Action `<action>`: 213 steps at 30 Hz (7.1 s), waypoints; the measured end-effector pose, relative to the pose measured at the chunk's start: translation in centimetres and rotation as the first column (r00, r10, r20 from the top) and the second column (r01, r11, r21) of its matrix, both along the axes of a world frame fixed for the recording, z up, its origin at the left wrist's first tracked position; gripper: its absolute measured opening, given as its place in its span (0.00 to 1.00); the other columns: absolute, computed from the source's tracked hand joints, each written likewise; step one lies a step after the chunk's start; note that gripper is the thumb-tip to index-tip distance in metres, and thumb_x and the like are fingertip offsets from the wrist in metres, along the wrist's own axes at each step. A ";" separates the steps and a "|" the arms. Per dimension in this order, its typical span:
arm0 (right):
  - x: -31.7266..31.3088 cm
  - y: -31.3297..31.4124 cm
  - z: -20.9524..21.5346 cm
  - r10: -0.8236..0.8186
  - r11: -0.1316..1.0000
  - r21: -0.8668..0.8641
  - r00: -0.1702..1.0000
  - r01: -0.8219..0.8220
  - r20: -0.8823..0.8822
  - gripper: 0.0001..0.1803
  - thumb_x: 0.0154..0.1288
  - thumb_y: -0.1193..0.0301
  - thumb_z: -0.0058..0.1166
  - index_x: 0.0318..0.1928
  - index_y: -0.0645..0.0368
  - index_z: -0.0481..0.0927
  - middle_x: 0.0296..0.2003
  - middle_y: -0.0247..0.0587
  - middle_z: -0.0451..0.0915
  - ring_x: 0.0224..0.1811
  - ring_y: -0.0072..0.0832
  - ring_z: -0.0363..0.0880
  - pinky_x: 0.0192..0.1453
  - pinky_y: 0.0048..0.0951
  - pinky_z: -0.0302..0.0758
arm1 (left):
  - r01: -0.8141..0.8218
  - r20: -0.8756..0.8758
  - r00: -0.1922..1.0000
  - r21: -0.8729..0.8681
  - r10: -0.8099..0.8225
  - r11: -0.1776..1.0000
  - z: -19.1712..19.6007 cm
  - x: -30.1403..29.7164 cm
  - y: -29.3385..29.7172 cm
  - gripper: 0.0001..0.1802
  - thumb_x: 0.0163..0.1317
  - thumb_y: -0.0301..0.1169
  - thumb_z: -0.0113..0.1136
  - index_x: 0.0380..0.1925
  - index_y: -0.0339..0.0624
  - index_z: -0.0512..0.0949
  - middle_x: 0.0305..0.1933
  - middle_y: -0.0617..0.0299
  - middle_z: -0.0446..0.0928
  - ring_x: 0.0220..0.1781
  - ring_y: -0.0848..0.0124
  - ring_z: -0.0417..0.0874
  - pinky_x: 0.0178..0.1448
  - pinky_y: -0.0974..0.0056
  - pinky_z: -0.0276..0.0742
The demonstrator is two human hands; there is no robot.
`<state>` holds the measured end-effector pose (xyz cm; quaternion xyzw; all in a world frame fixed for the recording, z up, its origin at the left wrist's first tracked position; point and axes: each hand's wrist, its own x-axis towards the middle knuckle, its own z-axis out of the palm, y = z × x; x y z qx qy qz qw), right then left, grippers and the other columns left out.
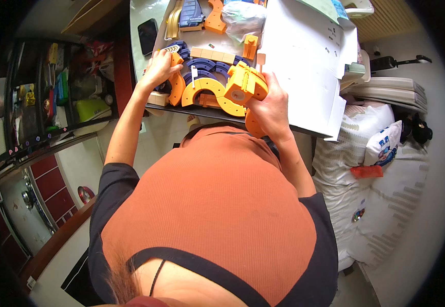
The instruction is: The person assembles a toy train track on a table using blue and orange curved track pieces, straight wooden blocks, and a small white support. They retrieve additional orange track pieces from a nearby shelf and place them on the table, then continue arranging and connecting the pieces into a layout.
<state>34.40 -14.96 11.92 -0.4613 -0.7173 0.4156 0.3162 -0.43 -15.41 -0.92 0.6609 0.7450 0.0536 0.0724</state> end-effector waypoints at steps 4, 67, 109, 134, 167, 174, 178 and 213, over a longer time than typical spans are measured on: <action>-0.7 0.6 0.0 0.049 0.998 0.044 0.999 -0.049 -0.012 0.23 0.55 0.71 0.70 0.50 0.64 0.76 0.39 0.52 0.85 0.42 0.40 0.88 0.46 0.36 0.81 | -0.040 -0.099 0.994 0.101 0.050 0.994 2.2 2.4 -1.3 0.34 0.58 0.46 0.72 0.54 0.30 0.75 0.56 0.46 0.74 0.61 0.49 0.73 0.65 0.51 0.70; -1.9 -6.4 0.8 0.313 0.881 0.282 0.914 -0.381 0.257 0.23 0.53 0.61 0.72 0.43 0.55 0.74 0.35 0.42 0.82 0.39 0.39 0.87 0.39 0.39 0.83 | -0.180 0.816 0.538 0.360 -0.215 0.916 12.5 17.0 -14.9 0.33 0.42 0.27 0.75 0.52 0.35 0.74 0.48 0.51 0.77 0.51 0.56 0.81 0.59 0.58 0.78; 1.9 5.3 -1.6 0.099 0.977 -0.196 0.994 -0.090 0.036 0.31 0.58 0.62 0.73 0.54 0.67 0.72 0.44 0.48 0.82 0.41 0.28 0.83 0.41 0.29 0.82 | -0.464 0.968 0.252 0.127 -0.007 0.877 8.4 10.8 -9.2 0.31 0.62 0.34 0.71 0.62 0.38 0.70 0.56 0.58 0.70 0.54 0.73 0.75 0.57 0.70 0.76; -7.7 13.6 -13.1 0.106 0.848 0.362 0.793 -0.387 0.600 0.35 0.61 0.54 0.69 0.60 0.64 0.73 0.53 0.58 0.73 0.59 0.51 0.73 0.64 0.45 0.74 | -0.493 0.981 0.123 -0.070 0.149 0.867 6.6 10.6 -10.8 0.33 0.61 0.36 0.71 0.64 0.39 0.71 0.54 0.58 0.75 0.52 0.69 0.79 0.57 0.67 0.75; -3.6 7.9 -10.9 0.132 0.876 0.322 0.820 -0.360 0.557 0.35 0.60 0.65 0.68 0.64 0.64 0.69 0.47 0.52 0.77 0.53 0.47 0.78 0.57 0.41 0.78 | 0.181 0.452 0.870 0.082 -0.198 0.980 -0.9 8.2 3.7 0.22 0.60 0.31 0.69 0.54 0.39 0.78 0.52 0.48 0.79 0.51 0.54 0.81 0.60 0.57 0.77; -4.2 7.2 -10.9 0.029 0.879 0.320 0.708 -0.355 0.706 0.30 0.61 0.65 0.67 0.60 0.64 0.71 0.43 0.49 0.78 0.46 0.46 0.80 0.49 0.44 0.81 | 0.143 0.609 0.756 0.203 -0.239 0.969 -0.5 8.7 4.5 0.26 0.62 0.35 0.68 0.59 0.39 0.75 0.55 0.48 0.78 0.54 0.55 0.81 0.61 0.56 0.77; -4.7 7.3 -10.6 -0.002 0.870 0.324 0.655 -0.372 0.756 0.22 0.61 0.65 0.66 0.50 0.62 0.74 0.41 0.47 0.78 0.46 0.44 0.80 0.46 0.44 0.81 | 0.115 0.540 0.802 0.280 -0.256 0.953 -0.4 9.2 6.0 0.29 0.65 0.37 0.66 0.63 0.37 0.72 0.57 0.46 0.76 0.56 0.54 0.80 0.63 0.54 0.76; -21.3 -1.4 -6.7 0.515 0.613 0.383 0.718 -0.691 0.469 0.17 0.60 0.80 0.59 0.51 0.61 0.78 0.48 0.50 0.78 0.54 0.50 0.76 0.60 0.44 0.74 | -0.479 0.753 0.642 0.249 0.142 0.842 4.7 2.0 -30.3 0.14 0.68 0.20 0.56 0.52 0.39 0.79 0.44 0.52 0.81 0.44 0.55 0.84 0.48 0.57 0.82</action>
